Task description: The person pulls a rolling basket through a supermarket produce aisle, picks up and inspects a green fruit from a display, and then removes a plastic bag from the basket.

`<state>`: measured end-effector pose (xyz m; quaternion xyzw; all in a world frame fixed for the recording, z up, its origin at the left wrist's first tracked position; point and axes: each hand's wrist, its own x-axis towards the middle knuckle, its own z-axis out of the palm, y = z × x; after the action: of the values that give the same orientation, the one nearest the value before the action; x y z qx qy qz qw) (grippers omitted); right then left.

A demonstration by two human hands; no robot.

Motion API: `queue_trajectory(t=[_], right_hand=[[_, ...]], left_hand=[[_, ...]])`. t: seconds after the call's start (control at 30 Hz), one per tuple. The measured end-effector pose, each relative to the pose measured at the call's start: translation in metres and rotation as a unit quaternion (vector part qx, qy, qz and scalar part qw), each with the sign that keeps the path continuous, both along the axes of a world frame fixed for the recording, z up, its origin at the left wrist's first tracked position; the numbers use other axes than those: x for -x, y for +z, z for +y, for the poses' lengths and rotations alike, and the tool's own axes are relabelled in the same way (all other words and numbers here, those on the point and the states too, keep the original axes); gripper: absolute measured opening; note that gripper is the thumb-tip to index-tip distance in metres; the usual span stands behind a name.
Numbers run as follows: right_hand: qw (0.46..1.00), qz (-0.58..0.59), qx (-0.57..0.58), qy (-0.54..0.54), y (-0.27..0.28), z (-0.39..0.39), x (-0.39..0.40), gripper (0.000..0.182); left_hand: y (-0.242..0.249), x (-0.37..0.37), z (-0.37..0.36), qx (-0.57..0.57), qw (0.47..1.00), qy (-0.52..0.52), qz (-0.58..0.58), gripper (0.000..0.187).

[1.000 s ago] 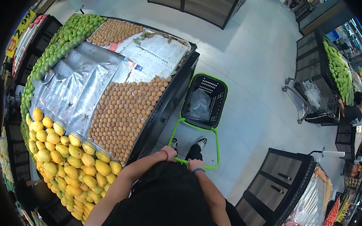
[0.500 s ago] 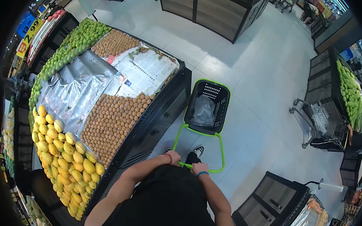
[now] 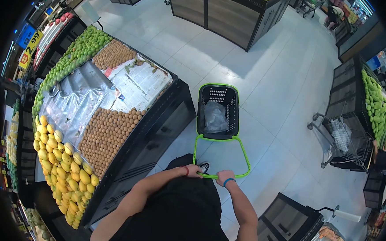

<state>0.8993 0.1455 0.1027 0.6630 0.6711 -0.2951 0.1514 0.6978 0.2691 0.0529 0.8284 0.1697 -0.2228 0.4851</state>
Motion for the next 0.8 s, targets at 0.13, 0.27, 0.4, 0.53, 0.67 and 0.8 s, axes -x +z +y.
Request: queue_trajectory(t=[0.13,0.27,0.4,0.53,0.67,0.8], right_hand=[[1.000,-0.005,0.001,0.017,0.006,0.017,-0.033,0.022],[0.999,-0.023,0.023,0.041,0.015,0.040,-0.071,0.021],[0.995,-0.032,0.078,0.062,0.023,0.064,-0.105,0.020],[0.990,-0.045,0.096,0.096,0.033,0.098,-0.143,0.020],[0.981,-0.068,0.130,0.125,0.039,0.130,-0.181,0.021],[0.971,-0.089,0.163,0.150,0.040,0.165,-0.213,0.021]], left_hand=[[0.004,-0.024,0.013,0.026,0.999,0.003,-0.039,0.040],[0.022,-0.061,0.039,-0.010,0.999,-0.034,0.009,0.049],[0.012,-0.100,0.060,0.003,0.996,-0.090,0.025,0.057],[0.012,-0.140,0.090,0.031,0.989,-0.135,0.052,0.052],[-0.001,-0.160,0.118,0.082,0.992,-0.100,0.006,0.052],[-0.010,-0.175,0.143,0.113,0.992,-0.040,-0.036,0.053]])
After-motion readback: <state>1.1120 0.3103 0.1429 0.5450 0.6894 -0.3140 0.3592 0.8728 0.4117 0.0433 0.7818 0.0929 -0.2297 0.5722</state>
